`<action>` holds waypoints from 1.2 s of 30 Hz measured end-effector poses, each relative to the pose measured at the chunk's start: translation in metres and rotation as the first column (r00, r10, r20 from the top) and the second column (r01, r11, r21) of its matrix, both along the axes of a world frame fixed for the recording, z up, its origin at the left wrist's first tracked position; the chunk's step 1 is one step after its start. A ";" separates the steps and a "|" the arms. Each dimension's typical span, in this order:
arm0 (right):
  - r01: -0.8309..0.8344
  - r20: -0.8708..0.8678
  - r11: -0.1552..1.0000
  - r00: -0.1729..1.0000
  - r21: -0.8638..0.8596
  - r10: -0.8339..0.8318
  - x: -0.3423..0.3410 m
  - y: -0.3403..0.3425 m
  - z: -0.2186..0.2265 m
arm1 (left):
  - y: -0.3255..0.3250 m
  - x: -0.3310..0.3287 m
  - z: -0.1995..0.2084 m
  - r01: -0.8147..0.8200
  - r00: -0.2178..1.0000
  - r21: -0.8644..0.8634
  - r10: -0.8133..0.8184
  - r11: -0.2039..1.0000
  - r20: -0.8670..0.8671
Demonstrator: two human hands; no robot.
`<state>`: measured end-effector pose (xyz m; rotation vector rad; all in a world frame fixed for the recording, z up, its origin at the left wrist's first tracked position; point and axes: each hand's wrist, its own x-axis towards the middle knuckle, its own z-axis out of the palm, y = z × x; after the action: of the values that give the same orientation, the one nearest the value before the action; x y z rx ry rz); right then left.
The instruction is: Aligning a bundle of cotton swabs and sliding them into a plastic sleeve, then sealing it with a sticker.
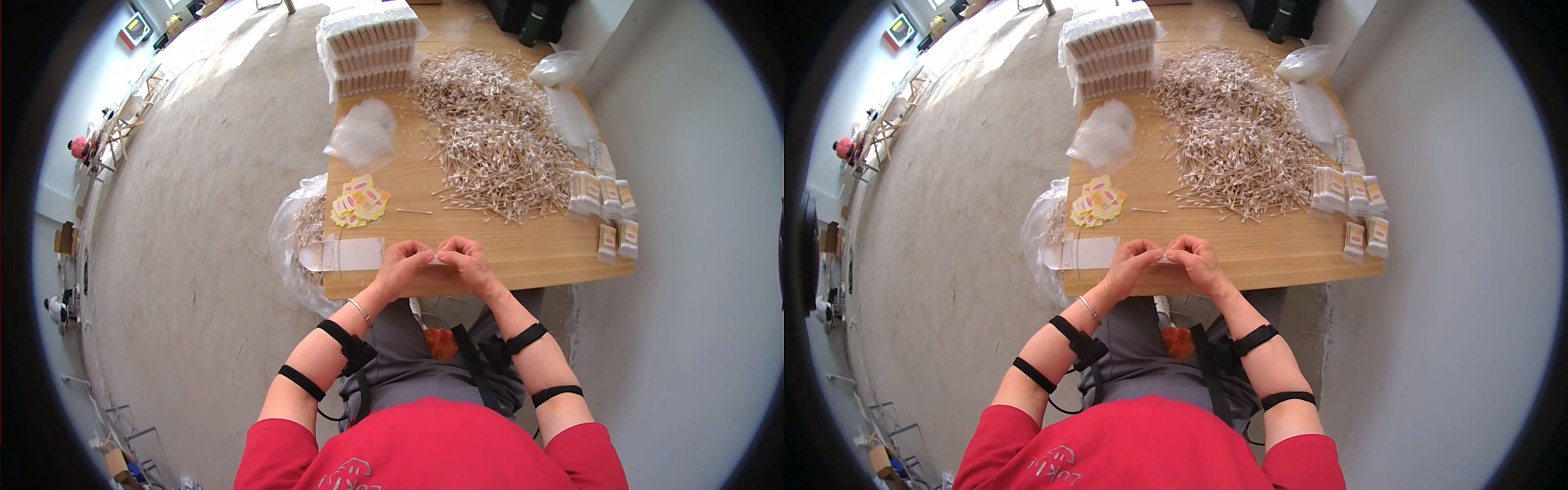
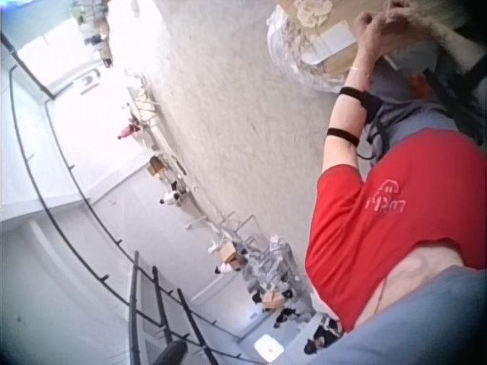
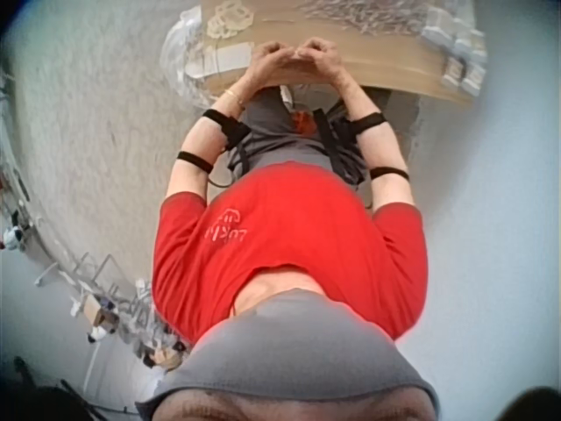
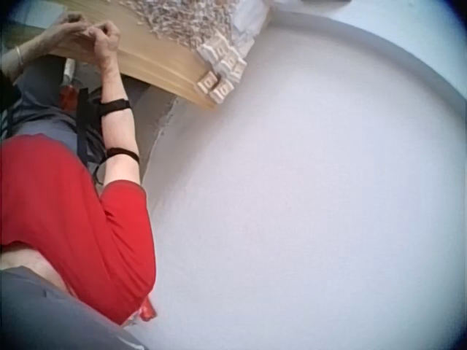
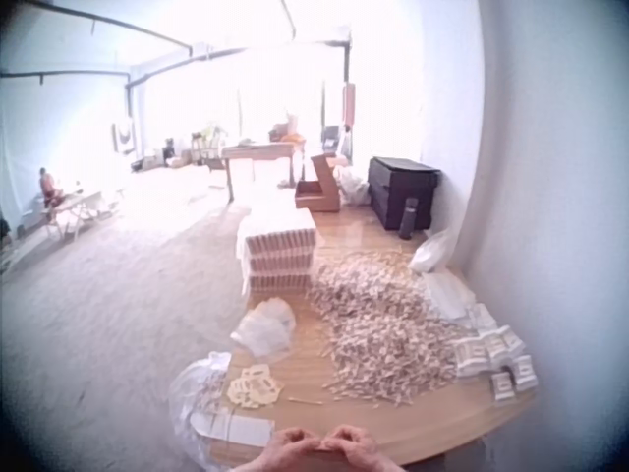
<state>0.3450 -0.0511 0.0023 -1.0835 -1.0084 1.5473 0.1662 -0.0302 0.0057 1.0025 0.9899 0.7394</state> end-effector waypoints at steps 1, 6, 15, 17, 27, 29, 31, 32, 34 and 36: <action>-0.002 -0.001 1.000 1.000 -0.002 0.002 0.001 0.000 -0.001 | 0.000 0.000 0.000 0.007 1.000 -0.017 -0.007 1.000 0.023; 0.018 -0.054 1.000 0.998 -0.006 -0.018 -0.001 -0.002 0.000 | 0.002 -0.001 -0.005 0.034 0.998 -0.055 -0.032 0.998 0.052; 0.192 0.295 0.959 0.922 0.210 -0.249 0.003 -0.007 0.011 | -0.018 0.003 0.002 -0.037 0.997 0.329 0.055 0.944 -0.046; 0.213 0.207 0.970 0.950 0.119 -0.234 0.010 -0.003 0.019 | -0.022 -0.001 0.008 -0.052 0.991 0.462 0.102 0.885 -0.084; 0.089 -0.132 0.980 0.985 -0.179 -0.113 0.004 -0.013 0.021 | -0.029 0.005 0.052 0.304 0.944 0.853 -0.016 0.424 -0.329; 0.008 -0.189 0.965 0.980 -0.262 -0.060 0.008 -0.020 0.028 | -0.034 0.006 0.053 0.199 0.972 0.786 -0.017 0.585 -0.234; -0.076 -0.249 0.938 0.969 -0.337 -0.011 0.008 -0.024 0.035 | -0.036 0.006 0.051 0.182 0.974 0.791 0.005 0.584 -0.227; -0.076 -0.260 0.935 0.966 -0.347 -0.018 0.005 -0.026 0.037 | -0.038 0.005 0.050 0.162 0.975 0.795 0.028 0.585 -0.220; -0.060 -0.264 0.932 0.964 -0.357 -0.039 0.005 -0.028 0.035 | -0.044 0.016 0.067 0.137 0.981 0.769 0.020 0.625 -0.191; -0.063 -0.331 0.952 0.943 -0.300 -0.041 0.000 -0.028 0.032 | -0.047 0.021 0.073 0.110 0.986 0.740 0.022 0.664 -0.166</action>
<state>0.3448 -0.0795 0.0339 -0.9759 -0.5534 1.8651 0.1877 -0.0769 0.0783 1.8334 0.7844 1.0760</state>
